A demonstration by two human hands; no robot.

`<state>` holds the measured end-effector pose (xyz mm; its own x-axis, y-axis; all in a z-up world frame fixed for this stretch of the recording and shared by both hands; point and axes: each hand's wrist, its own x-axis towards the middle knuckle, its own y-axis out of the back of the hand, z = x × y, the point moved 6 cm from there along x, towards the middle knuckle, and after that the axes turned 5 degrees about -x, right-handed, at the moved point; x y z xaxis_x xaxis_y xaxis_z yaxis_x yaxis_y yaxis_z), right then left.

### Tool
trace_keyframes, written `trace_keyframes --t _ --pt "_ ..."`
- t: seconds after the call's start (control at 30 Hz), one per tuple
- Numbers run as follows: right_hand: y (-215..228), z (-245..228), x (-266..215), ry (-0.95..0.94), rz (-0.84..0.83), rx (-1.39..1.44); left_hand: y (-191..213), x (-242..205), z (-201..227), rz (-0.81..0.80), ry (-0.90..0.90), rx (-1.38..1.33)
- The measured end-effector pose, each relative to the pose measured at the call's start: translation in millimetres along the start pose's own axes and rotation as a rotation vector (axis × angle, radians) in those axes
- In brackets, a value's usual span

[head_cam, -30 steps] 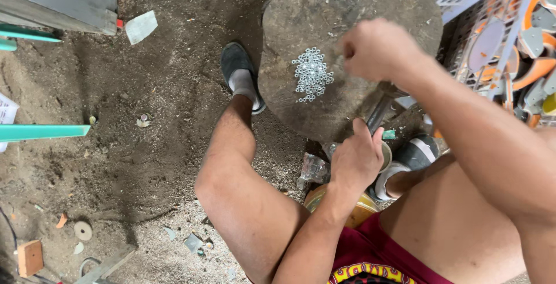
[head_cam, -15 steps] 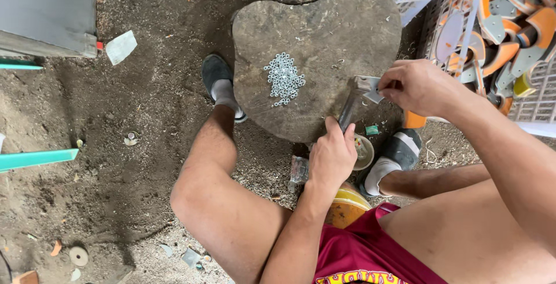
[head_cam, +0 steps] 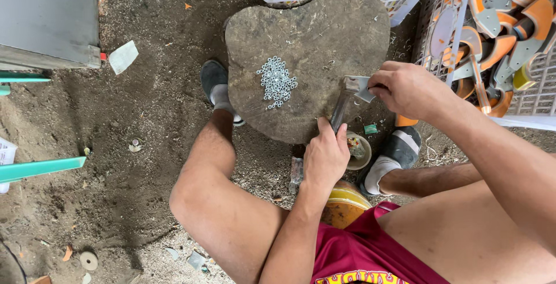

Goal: The person sits on the ground and repeatedly hammers small metal parts on a stone anvil. They pick up each part from a nearby basket, place it on the anvil, strike it with a hammer, then return it to the basket. The process is repeated continuously.

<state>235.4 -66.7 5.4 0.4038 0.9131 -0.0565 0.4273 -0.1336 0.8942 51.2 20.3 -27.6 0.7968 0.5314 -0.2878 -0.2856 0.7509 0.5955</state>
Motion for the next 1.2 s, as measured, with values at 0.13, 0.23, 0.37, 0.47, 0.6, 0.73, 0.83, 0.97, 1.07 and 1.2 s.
trace_keyframes --t 0.13,0.23,0.37,0.47,0.6,0.73,0.83,0.97,1.07,1.2 --pt "0 -3 -1 -0.013 0.011 0.003 1 0 0 -0.003 0.006 0.008" --pt "0 -3 -5 -0.023 0.018 0.007 0 -1 -1 0.006 0.005 0.021" --pt "10 0 -15 -0.036 0.113 0.034 0 0 -3 0.008 0.004 0.021" --pt "17 6 -27 -0.079 0.164 0.032 0 1 -2 -0.014 0.024 0.011" --pt "-9 26 -36 -0.435 -0.134 0.171 6 -2 1 -0.028 0.066 0.008" --pt "-9 27 -33 -0.433 -0.097 0.209 17 -5 18 -0.032 0.059 0.032" --pt "-9 25 -32 -0.452 -0.135 0.194 32 -10 43 -0.043 -0.067 -0.064" --pt "-6 18 -33 -0.379 -0.087 0.204 59 -37 77 0.054 -0.356 -0.205" --pt "-6 16 -34 -0.317 -0.013 0.169 67 -57 96 0.238 -0.748 -0.121" --pt "-14 20 -35 -0.374 -0.073 0.218 23 -16 67 0.101 -0.352 0.157"
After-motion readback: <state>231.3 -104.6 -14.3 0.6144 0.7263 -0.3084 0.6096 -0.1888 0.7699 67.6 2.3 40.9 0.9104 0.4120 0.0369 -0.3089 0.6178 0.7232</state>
